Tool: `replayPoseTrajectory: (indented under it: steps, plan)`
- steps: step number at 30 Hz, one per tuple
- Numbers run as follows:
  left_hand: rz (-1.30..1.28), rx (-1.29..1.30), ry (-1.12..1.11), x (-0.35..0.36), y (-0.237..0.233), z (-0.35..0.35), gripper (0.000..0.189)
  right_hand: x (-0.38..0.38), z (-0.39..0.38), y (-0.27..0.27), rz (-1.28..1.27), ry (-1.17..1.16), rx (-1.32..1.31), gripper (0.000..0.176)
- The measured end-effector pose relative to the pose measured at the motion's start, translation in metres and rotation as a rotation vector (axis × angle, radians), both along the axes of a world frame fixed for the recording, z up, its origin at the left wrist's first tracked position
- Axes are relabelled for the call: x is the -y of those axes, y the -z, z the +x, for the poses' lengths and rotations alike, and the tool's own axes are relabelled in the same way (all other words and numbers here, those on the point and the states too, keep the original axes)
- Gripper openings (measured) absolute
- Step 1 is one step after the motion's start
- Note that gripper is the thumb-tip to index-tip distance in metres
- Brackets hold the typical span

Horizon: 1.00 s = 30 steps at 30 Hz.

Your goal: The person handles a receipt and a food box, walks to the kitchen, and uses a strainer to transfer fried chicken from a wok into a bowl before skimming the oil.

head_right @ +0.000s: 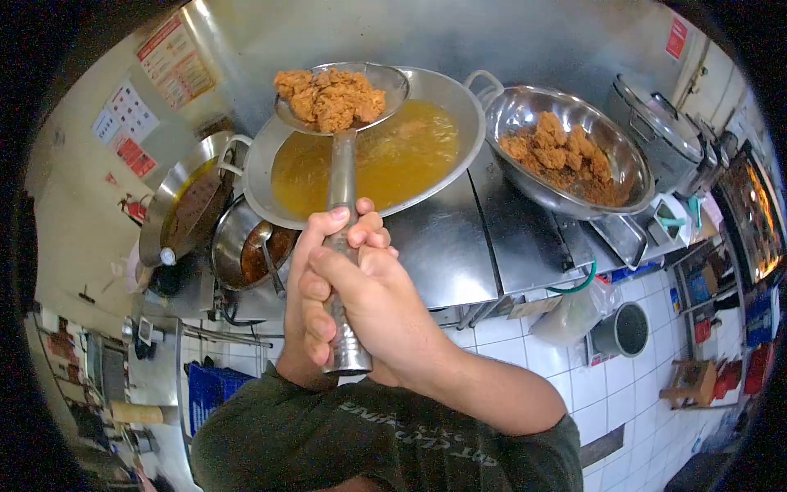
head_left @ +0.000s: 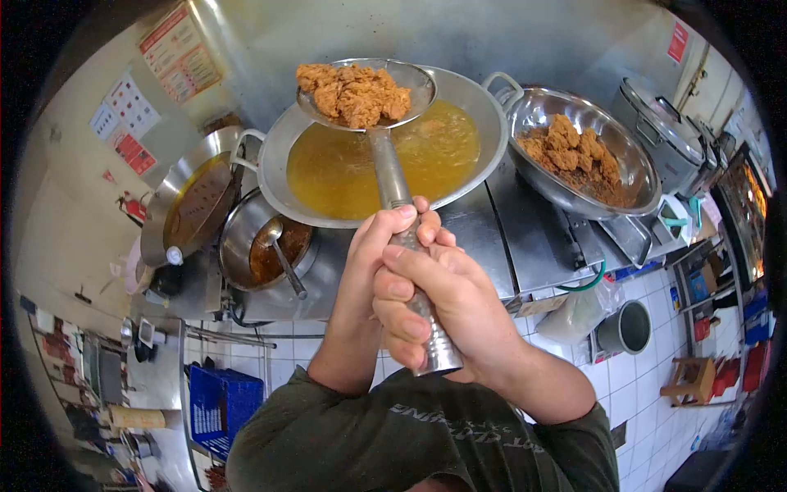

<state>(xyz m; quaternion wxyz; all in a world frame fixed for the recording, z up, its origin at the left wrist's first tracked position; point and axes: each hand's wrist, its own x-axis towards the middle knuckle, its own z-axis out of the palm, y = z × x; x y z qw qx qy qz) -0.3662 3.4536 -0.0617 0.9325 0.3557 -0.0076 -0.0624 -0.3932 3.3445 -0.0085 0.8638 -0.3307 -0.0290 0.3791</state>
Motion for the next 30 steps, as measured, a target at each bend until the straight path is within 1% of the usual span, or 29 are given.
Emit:
replayPoseTrajectory:
  steps: [3, 5, 6, 9, 10, 13, 14, 16, 18, 21, 22, 25, 26, 28, 29, 30]
  plan:
    - [0.058, 0.045, -0.001, -0.004, 0.002, 0.004, 0.026, -0.001, 0.002, 0.003, 0.023, -0.008, -0.021, 0.034]
    - [0.122, 0.071, 0.007, -0.001, -0.007, 0.001, 0.028, 0.004, 0.002, 0.003, 0.061, -0.019, -0.025, 0.034]
    - [0.123, 0.078, 0.008, -0.001, -0.009, 0.001, 0.03, 0.008, 0.009, 0.012, 0.083, -0.051, -0.009, 0.03]
    - [0.127, 0.129, -0.038, 0.0, -0.016, 0.008, 0.032, 0.008, 0.017, 0.0, 0.212, -0.113, -0.118, 0.03]
    - [0.102, 0.113, -0.011, -0.001, -0.023, 0.008, 0.033, 0.008, 0.015, -0.007, 0.221, -0.113, -0.139, 0.03]
    - [0.139, 0.176, 0.03, -0.006, -0.033, 0.015, 0.034, 0.007, 0.015, -0.016, 0.165, -0.088, 0.045, 0.03]
    - [0.147, 0.193, 0.021, -0.005, -0.036, 0.016, 0.034, -0.001, 0.008, -0.022, 0.116, 0.071, 0.059, 0.019]
    - [0.15, 0.251, 0.012, -0.003, -0.04, 0.022, 0.035, -0.001, 0.012, -0.017, 0.141, 0.064, 0.12, 0.015]
    - [0.168, 0.279, 0.017, -0.003, -0.037, 0.024, 0.036, -0.001, 0.012, -0.015, 0.133, 0.071, 0.15, 0.016]
    - [0.143, 0.221, 0.061, 0.0, -0.023, 0.027, 0.035, 0.007, 0.015, 0.001, 0.1, 0.016, 0.178, 0.022]
    - [0.124, 0.197, 0.059, 0.002, -0.015, 0.029, 0.035, 0.006, 0.014, -0.001, 0.036, 0.082, 0.148, 0.027]
    - [0.063, 0.122, 0.063, 0.01, 0.005, 0.031, 0.034, 0.019, 0.026, 0.017, 0.103, -0.032, -0.02, 0.028]
    - [0.042, 0.107, 0.066, 0.012, 0.007, 0.032, 0.034, 0.023, 0.029, 0.017, 0.106, -0.06, -0.024, 0.024]
    - [-0.008, 0.119, 0.111, 0.012, 0.011, 0.035, 0.034, 0.023, 0.03, 0.016, 0.108, -0.013, -0.041, 0.021]
    - [0.007, 0.131, 0.115, 0.012, 0.01, 0.037, 0.033, 0.022, 0.031, 0.014, 0.109, 0.009, -0.042, 0.02]
    - [0.023, 0.145, 0.119, 0.012, 0.006, 0.041, 0.032, 0.022, 0.031, 0.013, 0.105, 0.044, 0.02, 0.018]
